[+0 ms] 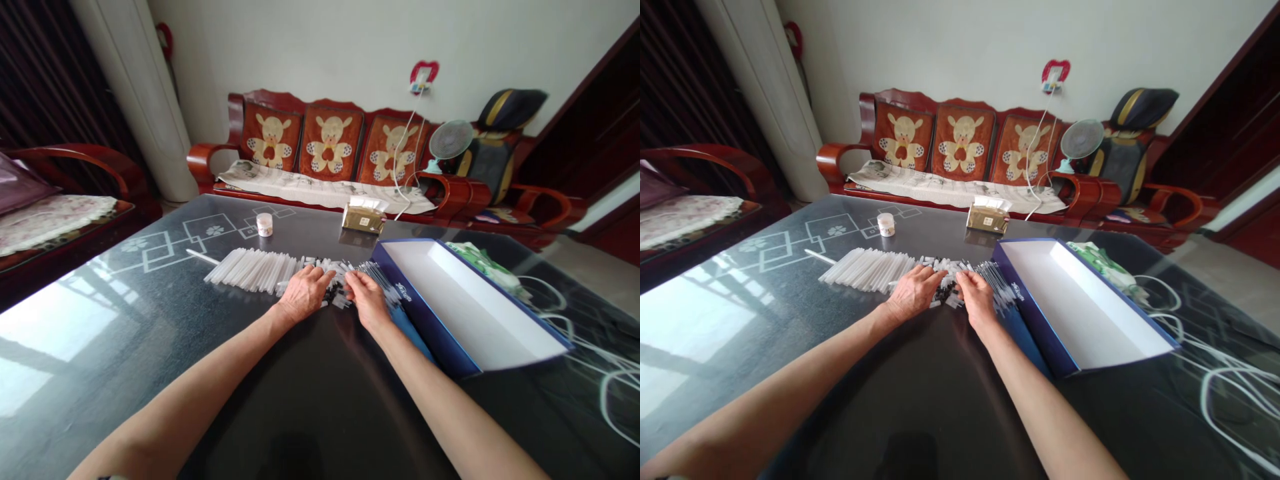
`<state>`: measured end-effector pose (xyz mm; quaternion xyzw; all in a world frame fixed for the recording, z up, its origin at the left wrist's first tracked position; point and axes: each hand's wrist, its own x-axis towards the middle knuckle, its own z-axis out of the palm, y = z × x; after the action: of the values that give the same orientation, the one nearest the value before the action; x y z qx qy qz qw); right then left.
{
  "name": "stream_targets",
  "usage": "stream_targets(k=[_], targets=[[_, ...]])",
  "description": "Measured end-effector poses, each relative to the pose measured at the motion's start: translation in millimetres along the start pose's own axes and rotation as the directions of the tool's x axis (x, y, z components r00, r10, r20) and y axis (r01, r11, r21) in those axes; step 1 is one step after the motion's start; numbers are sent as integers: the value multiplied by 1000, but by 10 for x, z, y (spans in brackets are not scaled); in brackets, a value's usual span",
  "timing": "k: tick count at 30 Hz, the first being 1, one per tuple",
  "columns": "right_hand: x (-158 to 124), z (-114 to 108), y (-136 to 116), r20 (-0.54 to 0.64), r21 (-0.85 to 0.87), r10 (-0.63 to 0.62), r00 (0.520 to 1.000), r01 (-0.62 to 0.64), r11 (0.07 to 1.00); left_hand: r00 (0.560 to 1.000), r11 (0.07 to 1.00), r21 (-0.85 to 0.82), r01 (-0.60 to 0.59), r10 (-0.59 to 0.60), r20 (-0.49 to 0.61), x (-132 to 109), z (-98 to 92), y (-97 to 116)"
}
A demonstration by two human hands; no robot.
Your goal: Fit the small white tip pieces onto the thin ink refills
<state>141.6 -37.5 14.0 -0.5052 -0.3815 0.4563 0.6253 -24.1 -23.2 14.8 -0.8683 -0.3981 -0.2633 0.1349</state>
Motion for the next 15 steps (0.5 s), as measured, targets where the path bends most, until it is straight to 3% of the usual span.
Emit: stream_targets(k=[3, 8, 12, 15], targets=[[61, 68, 8, 36, -232, -167, 985, 171, 958, 999, 1000, 5, 13, -13, -31, 88, -22, -13], [111, 161, 88, 149, -367, -387, 910, 414, 833, 993, 995, -1, 96, -96, -66, 72, 8, -21], [49, 130, 82, 408, -451, -477, 779, 626, 636, 987, 991, 5, 134, -133, -89, -38, 77, -80], [-4, 70, 51, 514, -479, -514, 687, 727, 493, 985, 989, 8, 144, -143, -94, -78, 83, -141]])
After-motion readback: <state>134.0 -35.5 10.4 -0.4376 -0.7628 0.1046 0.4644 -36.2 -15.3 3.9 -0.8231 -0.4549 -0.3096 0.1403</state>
